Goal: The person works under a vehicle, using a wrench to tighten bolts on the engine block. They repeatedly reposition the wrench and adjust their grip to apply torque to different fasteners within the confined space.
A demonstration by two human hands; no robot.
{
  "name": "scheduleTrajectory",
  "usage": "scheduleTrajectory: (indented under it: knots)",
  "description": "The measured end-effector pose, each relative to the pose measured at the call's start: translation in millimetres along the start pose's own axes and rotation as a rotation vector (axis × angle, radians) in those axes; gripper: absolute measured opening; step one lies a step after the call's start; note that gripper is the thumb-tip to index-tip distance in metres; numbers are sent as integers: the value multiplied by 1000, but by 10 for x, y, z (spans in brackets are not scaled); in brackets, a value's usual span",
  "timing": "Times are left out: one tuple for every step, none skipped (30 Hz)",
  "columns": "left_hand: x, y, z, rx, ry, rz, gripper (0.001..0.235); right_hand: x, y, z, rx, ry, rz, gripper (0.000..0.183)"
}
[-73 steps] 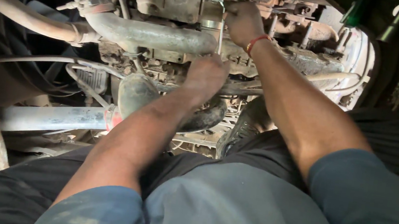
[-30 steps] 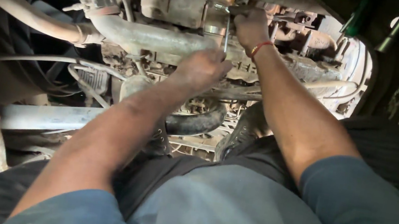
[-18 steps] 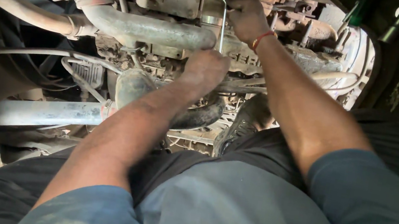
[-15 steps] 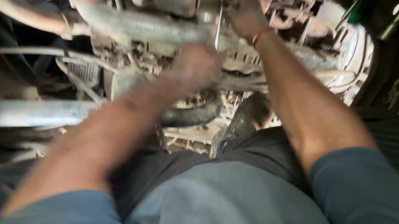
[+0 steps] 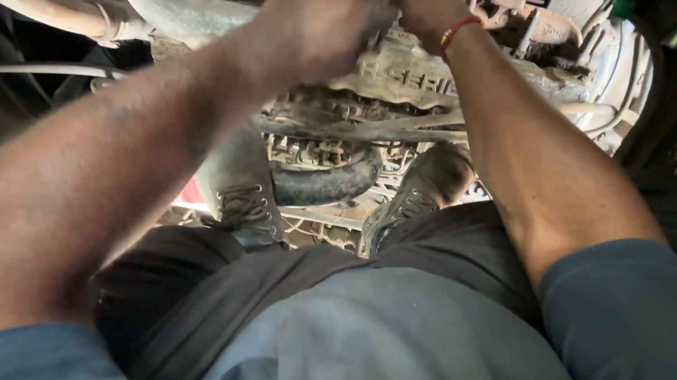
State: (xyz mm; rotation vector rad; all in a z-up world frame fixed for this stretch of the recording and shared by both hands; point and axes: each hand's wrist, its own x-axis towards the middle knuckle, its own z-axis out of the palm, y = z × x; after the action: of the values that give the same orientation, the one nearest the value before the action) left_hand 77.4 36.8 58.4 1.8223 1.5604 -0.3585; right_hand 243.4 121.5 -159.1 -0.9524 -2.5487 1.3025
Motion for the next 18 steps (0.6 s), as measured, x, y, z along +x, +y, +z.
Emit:
scheduleTrajectory:
  knots:
    - [78,-65,-68,-29,52,-22,23,16,17,-9,-314,-8,-216,29]
    - [196,-107,-136,-65,98,-46,23,19,27,-30,68,-4,80,24]
    - [313,-140,-198,-102,138,-65,23,12,15,-56,275,24,250,22]
    - [444,-154,-262,-143,179,-87,24,-7,-17,-90,411,52,372,21]
    - [540,-152,-299,-176,226,-82,24,-24,-66,-126,491,44,416,20]
    - [654,-167,-378,-194,289,-66,25,20,-110,-188,597,55,470,19]
    - [740,-182,-438,-214,351,-43,25,70,-146,-246,708,72,532,17]
    - [757,-189,-415,-232,415,-10,26,58,-184,-237,818,66,599,16]
    - [747,-207,-368,-251,480,25,26,64,-189,-225,926,68,679,15]
    - [696,-207,-268,-262,544,66,27,33,-178,-176,1030,75,773,14]
    - [610,-204,-137,-255,612,123,27,31,-130,-134,1052,109,775,13]
    - [546,-173,3,-237,669,201,28,7,-41,-101,1070,160,783,11]
    - [452,-139,165,-210,716,269,29,-12,69,-80,1068,212,788,13]
    - [318,-66,368,-193,634,259,29,-48,168,-48,551,259,430,17]
    - [202,-6,550,-180,546,240,25,-82,247,-12,37,279,67,24]
    - [94,15,700,-156,456,220,21,-50,291,30,-469,284,-304,32]
    - [22,19,826,-148,444,206,17,-39,305,75,-216,287,-172,32]
    - [-48,34,959,-141,428,195,14,-59,294,131,36,287,-34,34]
